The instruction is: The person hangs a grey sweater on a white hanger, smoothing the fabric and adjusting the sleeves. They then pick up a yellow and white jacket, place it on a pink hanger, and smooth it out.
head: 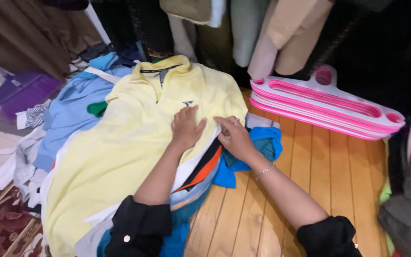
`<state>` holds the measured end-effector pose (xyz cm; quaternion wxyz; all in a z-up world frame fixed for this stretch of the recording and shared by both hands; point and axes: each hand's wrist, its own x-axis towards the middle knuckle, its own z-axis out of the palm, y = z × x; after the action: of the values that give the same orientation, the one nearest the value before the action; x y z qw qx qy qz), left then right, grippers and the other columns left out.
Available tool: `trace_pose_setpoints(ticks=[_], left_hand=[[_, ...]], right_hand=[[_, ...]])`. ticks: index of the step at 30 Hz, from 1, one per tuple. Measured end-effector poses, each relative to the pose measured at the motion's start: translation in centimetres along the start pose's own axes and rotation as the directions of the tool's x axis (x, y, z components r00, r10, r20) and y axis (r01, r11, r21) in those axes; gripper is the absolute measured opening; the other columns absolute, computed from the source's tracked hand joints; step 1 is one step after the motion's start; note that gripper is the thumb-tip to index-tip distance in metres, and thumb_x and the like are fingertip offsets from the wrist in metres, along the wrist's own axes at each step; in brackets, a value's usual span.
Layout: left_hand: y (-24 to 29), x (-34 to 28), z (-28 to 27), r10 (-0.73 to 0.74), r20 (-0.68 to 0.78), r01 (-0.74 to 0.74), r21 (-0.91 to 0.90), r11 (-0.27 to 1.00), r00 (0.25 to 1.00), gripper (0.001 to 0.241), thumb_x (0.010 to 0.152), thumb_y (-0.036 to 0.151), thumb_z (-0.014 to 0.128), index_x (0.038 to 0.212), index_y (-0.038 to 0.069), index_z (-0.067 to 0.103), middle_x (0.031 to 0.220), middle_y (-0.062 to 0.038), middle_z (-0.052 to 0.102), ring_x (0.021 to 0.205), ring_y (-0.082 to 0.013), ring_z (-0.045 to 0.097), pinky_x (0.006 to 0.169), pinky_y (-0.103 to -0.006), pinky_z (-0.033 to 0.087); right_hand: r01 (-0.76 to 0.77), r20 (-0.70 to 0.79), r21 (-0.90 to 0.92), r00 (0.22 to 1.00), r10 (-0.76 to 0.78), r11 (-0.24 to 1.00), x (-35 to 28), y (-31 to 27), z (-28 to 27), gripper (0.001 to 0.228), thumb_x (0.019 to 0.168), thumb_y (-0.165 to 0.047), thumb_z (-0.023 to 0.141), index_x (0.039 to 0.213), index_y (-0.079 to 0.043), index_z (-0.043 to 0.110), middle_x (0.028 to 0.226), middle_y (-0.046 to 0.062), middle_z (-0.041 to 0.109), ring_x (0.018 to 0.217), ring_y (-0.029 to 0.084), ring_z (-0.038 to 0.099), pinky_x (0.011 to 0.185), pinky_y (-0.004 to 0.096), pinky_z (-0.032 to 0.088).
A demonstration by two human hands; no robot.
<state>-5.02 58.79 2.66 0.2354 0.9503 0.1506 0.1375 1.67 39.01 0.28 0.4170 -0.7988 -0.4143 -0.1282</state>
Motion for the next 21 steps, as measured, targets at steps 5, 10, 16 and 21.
trace_pose_setpoints(ticks=[5, 10, 16, 21], left_hand=[[-0.4, 0.3, 0.7, -0.003, -0.033, 0.002, -0.011, 1.000, 0.999, 0.062, 0.098, 0.052, 0.054, 0.150, 0.021, 0.047, 0.146, -0.010, 0.043, 0.137, -0.0372, 0.040, 0.108, -0.0588, 0.037], [-0.1, 0.5, 0.7, -0.029, -0.010, 0.028, -0.042, 0.999, 1.000, 0.063, 0.095, 0.052, 0.055, 0.151, 0.024, 0.044, 0.146, -0.007, 0.041, 0.138, -0.0345, 0.038, 0.110, -0.0571, 0.034], [0.0, 0.8, 0.5, -0.069, 0.037, 0.072, -0.082, 0.994, 0.997, 0.065, 0.094, 0.053, 0.055, 0.151, 0.025, 0.042, 0.147, -0.006, 0.038, 0.139, -0.0327, 0.035, 0.112, -0.0559, 0.030], [-0.2, 0.6, 0.9, -0.077, -0.010, 0.074, -0.144, 0.987, 0.997, 0.063, 0.092, 0.050, 0.058, 0.148, 0.025, 0.046, 0.145, -0.005, 0.040, 0.137, -0.0327, 0.037, 0.111, -0.0561, 0.030]], right_hand=[[0.073, -0.050, -0.220, 0.995, -0.086, 0.973, -0.1, -0.4, 1.2, 0.046, 0.086, -0.015, 0.066, 0.130, -0.024, 0.070, 0.092, 0.001, 0.059, 0.080, 0.025, 0.071, 0.074, 0.037, 0.061], [0.099, -0.125, -0.337, 0.981, -0.149, 0.936, -0.2, -0.9, 1.9, 0.045, 0.084, -0.011, 0.061, 0.127, -0.023, 0.071, 0.087, 0.001, 0.058, 0.074, 0.023, 0.068, 0.071, 0.034, 0.060], [0.088, -0.114, -0.370, 0.984, -0.139, 0.925, 0.1, -0.8, 2.3, 0.044, 0.084, -0.012, 0.059, 0.126, -0.023, 0.071, 0.085, 0.000, 0.057, 0.073, 0.024, 0.068, 0.069, 0.036, 0.059], [0.072, -0.101, -0.402, 0.987, -0.123, 0.913, 0.3, -1.7, 2.2, 0.042, 0.084, -0.012, 0.057, 0.122, -0.023, 0.071, 0.084, 0.001, 0.057, 0.073, 0.025, 0.068, 0.070, 0.035, 0.058]])
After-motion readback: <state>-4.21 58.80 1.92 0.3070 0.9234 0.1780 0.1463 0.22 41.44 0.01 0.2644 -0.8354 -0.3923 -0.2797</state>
